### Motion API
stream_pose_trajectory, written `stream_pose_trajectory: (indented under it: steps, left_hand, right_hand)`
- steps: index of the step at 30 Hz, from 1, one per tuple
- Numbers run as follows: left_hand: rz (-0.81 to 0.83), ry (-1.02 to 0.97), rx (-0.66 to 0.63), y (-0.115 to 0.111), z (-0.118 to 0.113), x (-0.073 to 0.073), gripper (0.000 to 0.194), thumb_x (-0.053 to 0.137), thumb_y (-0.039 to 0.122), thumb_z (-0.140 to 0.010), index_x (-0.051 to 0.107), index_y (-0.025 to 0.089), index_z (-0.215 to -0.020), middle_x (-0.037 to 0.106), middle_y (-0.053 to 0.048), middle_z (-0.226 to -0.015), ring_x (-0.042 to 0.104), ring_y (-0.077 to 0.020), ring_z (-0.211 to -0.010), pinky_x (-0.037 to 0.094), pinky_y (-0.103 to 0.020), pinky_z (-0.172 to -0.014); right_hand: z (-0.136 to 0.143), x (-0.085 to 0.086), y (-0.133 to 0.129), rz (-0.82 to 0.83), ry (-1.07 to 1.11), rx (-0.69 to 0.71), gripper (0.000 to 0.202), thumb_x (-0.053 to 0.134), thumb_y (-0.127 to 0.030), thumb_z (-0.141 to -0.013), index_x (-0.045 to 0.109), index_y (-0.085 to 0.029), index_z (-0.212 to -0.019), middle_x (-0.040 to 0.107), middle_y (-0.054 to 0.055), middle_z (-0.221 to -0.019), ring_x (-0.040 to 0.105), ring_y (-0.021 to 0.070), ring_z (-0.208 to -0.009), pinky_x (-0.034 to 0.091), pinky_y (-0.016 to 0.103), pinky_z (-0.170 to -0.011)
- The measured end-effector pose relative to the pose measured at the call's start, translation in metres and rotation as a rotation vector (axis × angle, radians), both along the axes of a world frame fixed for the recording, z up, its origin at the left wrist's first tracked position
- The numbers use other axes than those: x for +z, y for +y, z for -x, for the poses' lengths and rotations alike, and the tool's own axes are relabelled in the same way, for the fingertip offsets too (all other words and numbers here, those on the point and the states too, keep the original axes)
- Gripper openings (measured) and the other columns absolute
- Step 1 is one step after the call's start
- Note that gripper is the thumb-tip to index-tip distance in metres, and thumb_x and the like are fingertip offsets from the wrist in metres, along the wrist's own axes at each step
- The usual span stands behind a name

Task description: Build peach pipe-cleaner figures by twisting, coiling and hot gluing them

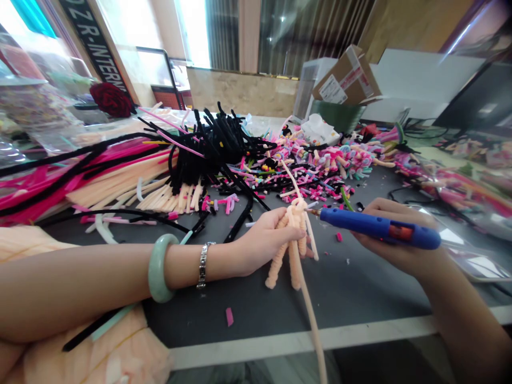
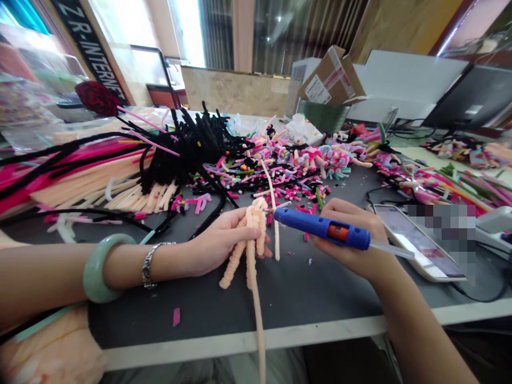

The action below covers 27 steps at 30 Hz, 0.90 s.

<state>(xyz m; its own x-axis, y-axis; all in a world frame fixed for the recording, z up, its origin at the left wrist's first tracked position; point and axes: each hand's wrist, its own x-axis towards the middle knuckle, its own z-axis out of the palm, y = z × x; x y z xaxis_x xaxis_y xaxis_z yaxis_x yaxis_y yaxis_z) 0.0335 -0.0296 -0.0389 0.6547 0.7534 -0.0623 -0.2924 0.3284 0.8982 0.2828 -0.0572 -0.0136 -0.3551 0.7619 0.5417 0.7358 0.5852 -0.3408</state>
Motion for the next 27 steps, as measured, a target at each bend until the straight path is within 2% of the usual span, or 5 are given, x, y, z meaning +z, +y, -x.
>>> stream_pose_trajectory:
  steps: [18, 27]
  left_hand:
    - [0.002, 0.023, 0.012, -0.0010, -0.0001, 0.0007, 0.017, 0.059, 0.014, -0.078, 0.049, 0.014, -0.091, 0.065, -0.003, -0.077, 0.070, -0.0177, -0.069, 0.056, -0.030, -0.068]
    - [-0.015, 0.013, 0.007, -0.0008, 0.0000, 0.0026, 0.014, 0.058, 0.012, -0.078, 0.050, 0.013, -0.089, 0.064, -0.002, -0.076, 0.069, -0.0165, -0.067, 0.055, -0.028, -0.067]
  right_hand:
    - [-0.0013, -0.0018, -0.0004, -0.010, -0.006, -0.022, 0.017, 0.071, -0.025, -0.071, 0.054, -0.022, -0.070, 0.052, -0.004, -0.073, 0.053, 0.0103, -0.059, 0.040, 0.024, -0.053]
    - [0.0003, -0.0004, 0.0014, -0.065, -0.035, -0.037, 0.017, 0.070, -0.025, -0.071, 0.054, -0.021, -0.067, 0.054, -0.003, -0.072, 0.053, 0.0104, -0.057, 0.040, 0.024, -0.051]
